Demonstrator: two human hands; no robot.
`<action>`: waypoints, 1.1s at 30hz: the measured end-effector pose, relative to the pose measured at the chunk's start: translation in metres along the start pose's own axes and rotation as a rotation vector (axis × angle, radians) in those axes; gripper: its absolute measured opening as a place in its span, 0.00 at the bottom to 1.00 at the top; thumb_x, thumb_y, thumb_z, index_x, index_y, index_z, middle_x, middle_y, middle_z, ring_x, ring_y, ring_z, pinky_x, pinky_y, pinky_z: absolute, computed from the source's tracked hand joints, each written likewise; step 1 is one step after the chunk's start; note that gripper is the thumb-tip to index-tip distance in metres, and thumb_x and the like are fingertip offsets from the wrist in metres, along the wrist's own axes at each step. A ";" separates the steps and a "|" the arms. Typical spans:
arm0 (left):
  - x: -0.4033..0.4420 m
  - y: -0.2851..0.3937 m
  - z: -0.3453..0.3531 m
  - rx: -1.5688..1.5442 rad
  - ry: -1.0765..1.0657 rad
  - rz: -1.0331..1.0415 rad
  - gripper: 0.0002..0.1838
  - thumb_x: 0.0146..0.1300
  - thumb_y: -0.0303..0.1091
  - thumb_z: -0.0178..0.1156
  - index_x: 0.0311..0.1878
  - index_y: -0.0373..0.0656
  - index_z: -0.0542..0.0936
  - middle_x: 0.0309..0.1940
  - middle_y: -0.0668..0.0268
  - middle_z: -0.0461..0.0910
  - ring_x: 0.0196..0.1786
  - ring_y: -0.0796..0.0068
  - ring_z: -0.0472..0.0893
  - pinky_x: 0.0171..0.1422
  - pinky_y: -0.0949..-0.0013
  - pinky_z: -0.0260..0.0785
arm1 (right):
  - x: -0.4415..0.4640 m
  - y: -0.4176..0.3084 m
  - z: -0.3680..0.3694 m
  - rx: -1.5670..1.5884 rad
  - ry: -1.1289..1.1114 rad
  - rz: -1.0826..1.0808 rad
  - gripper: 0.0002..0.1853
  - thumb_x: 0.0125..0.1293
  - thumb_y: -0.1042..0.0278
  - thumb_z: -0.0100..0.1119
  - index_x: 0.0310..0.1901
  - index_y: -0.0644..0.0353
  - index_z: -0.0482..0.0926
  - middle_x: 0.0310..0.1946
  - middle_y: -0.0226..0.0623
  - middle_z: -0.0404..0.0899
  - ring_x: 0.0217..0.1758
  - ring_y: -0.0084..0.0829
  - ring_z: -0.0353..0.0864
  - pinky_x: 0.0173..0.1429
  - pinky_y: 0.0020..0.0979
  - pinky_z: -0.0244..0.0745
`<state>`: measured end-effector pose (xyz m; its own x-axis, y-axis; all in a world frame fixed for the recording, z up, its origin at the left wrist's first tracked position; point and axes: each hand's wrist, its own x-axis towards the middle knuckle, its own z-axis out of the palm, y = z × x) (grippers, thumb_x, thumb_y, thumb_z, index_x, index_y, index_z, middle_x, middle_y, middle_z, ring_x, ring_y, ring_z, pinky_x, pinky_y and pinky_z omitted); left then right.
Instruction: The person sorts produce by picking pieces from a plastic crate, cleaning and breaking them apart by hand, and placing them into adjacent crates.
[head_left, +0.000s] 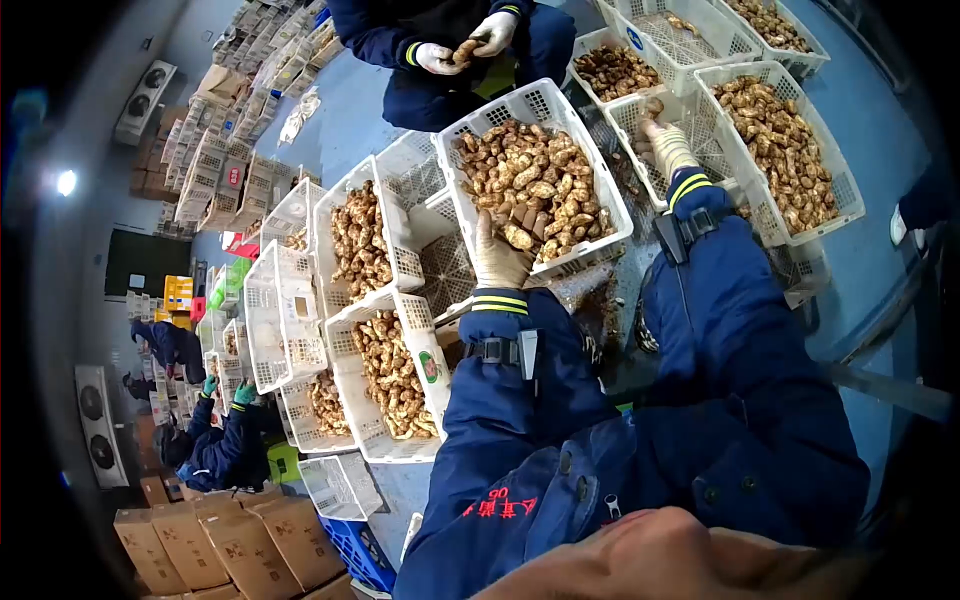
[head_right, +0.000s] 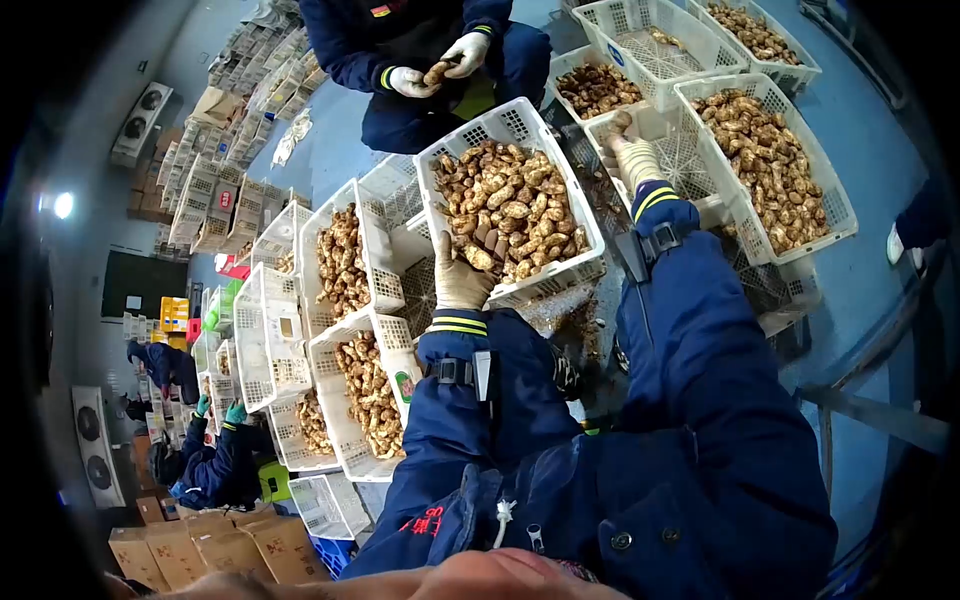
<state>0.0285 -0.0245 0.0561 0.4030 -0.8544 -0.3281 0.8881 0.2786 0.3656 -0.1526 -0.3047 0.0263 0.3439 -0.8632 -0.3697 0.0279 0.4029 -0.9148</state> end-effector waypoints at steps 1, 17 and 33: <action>0.004 -0.001 -0.007 -0.006 -0.060 0.031 0.23 0.63 0.51 0.59 0.47 0.39 0.74 0.46 0.55 0.74 0.61 0.51 0.71 0.66 0.46 0.65 | 0.023 0.020 -0.007 0.064 0.016 -0.020 0.21 0.65 0.53 0.60 0.50 0.61 0.75 0.42 0.39 0.82 0.41 0.32 0.83 0.44 0.34 0.77; 0.007 -0.004 -0.016 0.273 0.014 0.105 0.27 0.63 0.57 0.56 0.56 0.47 0.75 0.51 0.62 0.75 0.58 0.59 0.71 0.63 0.49 0.65 | -0.125 0.044 0.115 -0.710 -0.776 -0.247 0.28 0.62 0.50 0.64 0.53 0.67 0.74 0.37 0.39 0.82 0.35 0.26 0.81 0.37 0.28 0.77; -0.003 0.005 -0.010 0.335 -0.055 0.102 0.31 0.61 0.50 0.63 0.62 0.41 0.70 0.50 0.58 0.76 0.51 0.59 0.77 0.56 0.55 0.71 | -0.125 0.024 0.097 0.483 -0.897 0.591 0.21 0.67 0.49 0.53 0.43 0.63 0.79 0.27 0.34 0.81 0.26 0.31 0.79 0.32 0.35 0.76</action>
<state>0.0338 -0.0158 0.0503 0.4657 -0.8543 -0.2309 0.7180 0.2122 0.6629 -0.1044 -0.1574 0.0664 0.9546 -0.0583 -0.2922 -0.0706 0.9085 -0.4120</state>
